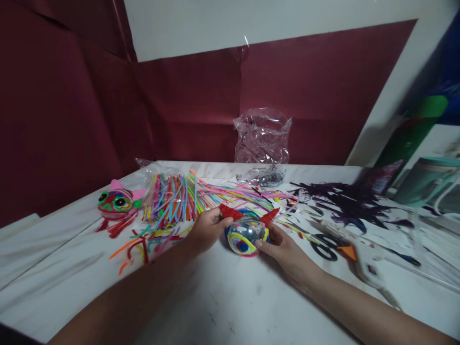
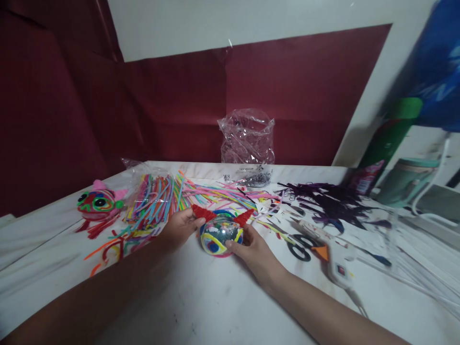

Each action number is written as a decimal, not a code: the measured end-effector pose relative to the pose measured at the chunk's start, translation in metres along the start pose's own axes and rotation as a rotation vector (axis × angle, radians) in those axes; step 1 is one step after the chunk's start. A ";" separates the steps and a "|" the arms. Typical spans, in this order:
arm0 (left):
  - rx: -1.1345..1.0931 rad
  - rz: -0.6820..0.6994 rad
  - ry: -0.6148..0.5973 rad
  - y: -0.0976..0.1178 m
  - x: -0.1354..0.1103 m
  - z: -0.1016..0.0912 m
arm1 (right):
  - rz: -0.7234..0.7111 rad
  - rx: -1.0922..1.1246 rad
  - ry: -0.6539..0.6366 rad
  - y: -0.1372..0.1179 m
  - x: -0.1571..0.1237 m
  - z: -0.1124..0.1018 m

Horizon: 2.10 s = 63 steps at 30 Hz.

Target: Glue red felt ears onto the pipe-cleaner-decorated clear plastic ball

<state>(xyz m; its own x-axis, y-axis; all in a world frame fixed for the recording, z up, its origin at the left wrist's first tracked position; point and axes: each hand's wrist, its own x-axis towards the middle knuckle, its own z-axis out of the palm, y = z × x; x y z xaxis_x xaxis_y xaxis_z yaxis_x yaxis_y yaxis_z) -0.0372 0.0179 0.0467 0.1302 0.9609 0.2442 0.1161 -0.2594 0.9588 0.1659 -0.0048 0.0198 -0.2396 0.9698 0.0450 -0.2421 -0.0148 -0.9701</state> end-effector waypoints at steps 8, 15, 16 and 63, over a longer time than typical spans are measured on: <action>0.037 -0.134 0.182 -0.016 0.012 -0.007 | 0.005 -0.011 -0.026 0.002 0.002 -0.004; 0.033 -0.240 0.122 -0.029 0.013 -0.004 | 0.026 0.036 -0.075 0.001 0.008 -0.011; 0.047 -0.256 0.132 -0.031 0.013 -0.005 | 0.031 0.040 -0.075 0.001 0.009 -0.011; 0.338 0.096 0.108 -0.024 -0.010 0.034 | 0.203 -1.272 0.778 -0.039 -0.061 -0.153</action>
<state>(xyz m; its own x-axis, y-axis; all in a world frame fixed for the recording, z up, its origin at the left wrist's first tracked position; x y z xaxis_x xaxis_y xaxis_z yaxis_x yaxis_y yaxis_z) -0.0079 0.0107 0.0167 0.0536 0.9306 0.3621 0.4297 -0.3488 0.8329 0.3334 -0.0261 0.0185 0.4759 0.8666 0.1498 0.7852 -0.3419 -0.5163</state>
